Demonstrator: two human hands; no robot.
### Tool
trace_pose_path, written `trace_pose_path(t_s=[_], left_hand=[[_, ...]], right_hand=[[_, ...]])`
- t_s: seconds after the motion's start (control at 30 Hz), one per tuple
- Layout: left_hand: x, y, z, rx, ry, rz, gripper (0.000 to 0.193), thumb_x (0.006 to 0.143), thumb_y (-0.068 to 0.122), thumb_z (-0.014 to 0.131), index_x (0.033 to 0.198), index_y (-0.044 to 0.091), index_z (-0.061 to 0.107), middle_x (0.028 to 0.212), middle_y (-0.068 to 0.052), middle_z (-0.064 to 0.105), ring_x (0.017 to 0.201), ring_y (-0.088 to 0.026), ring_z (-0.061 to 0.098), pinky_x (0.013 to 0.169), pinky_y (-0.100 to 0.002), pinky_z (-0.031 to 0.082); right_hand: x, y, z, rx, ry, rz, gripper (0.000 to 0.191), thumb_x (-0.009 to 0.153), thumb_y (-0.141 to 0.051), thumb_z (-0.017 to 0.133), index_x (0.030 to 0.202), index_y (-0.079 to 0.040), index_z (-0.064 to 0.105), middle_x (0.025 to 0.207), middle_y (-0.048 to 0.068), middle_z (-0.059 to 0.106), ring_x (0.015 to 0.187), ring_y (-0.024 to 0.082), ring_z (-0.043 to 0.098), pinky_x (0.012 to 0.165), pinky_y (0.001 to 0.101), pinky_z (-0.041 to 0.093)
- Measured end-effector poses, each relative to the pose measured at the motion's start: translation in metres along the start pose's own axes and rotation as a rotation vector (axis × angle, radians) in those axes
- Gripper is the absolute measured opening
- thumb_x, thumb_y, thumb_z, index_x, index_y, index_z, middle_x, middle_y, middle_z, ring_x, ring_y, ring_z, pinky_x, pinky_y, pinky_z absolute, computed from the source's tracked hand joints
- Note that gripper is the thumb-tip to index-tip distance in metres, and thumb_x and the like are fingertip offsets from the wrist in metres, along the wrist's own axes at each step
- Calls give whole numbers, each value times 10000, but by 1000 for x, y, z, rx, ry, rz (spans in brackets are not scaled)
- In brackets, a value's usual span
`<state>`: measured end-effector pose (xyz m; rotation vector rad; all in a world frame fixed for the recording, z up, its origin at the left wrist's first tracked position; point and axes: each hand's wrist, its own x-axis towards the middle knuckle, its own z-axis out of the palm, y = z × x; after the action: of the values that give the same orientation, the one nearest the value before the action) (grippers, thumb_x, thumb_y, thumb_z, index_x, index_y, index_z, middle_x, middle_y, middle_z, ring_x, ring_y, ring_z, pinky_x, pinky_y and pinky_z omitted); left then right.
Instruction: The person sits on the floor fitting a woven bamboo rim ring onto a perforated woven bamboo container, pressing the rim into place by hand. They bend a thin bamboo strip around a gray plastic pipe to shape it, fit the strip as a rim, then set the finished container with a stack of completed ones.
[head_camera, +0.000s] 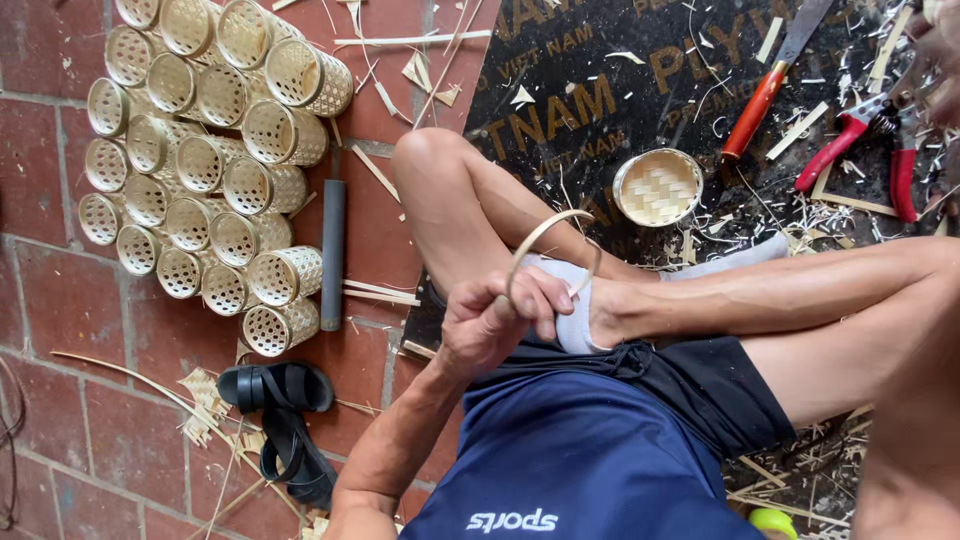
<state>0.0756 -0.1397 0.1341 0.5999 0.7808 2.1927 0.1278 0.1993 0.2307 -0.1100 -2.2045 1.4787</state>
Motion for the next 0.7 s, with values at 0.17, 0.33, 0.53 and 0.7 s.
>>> trace_pose_path(t_s=[0.17,0.33,0.53,0.7], left_hand=[[15,-11,8,-173,-33,-48,238,1143,169,485,1163,31,678,1028,-157,709,1138,-299,608,1102,-463,418],[34,6,12,334,-106,-294,268,1063,163,535,1269,10,611,1171,-138,665,1176,-262,604,1081,-414,459],[29,-11,14,995,-298,-332,193,971,79,732,1164,83,723,966,-44,653,927,-231,640,829,-370,536],[24,-40,-1,1185,-561,-91,310,871,55,711,1179,85,703,1022,-42,641,971,-262,594,887,-408,502]], right_hand=[[-41,-5,64,121,-397,53,245,874,-38,711,1114,13,714,966,110,754,813,166,739,707,301,587],[-73,1,64,11,-534,-14,135,868,-80,744,994,-40,717,839,83,699,721,228,704,616,354,545],[-117,8,67,-279,-646,-13,119,848,-174,760,906,-86,703,796,66,660,686,272,663,583,426,517],[-150,34,55,-315,-635,-30,184,824,-153,716,979,-56,699,884,90,672,751,283,671,623,413,539]])
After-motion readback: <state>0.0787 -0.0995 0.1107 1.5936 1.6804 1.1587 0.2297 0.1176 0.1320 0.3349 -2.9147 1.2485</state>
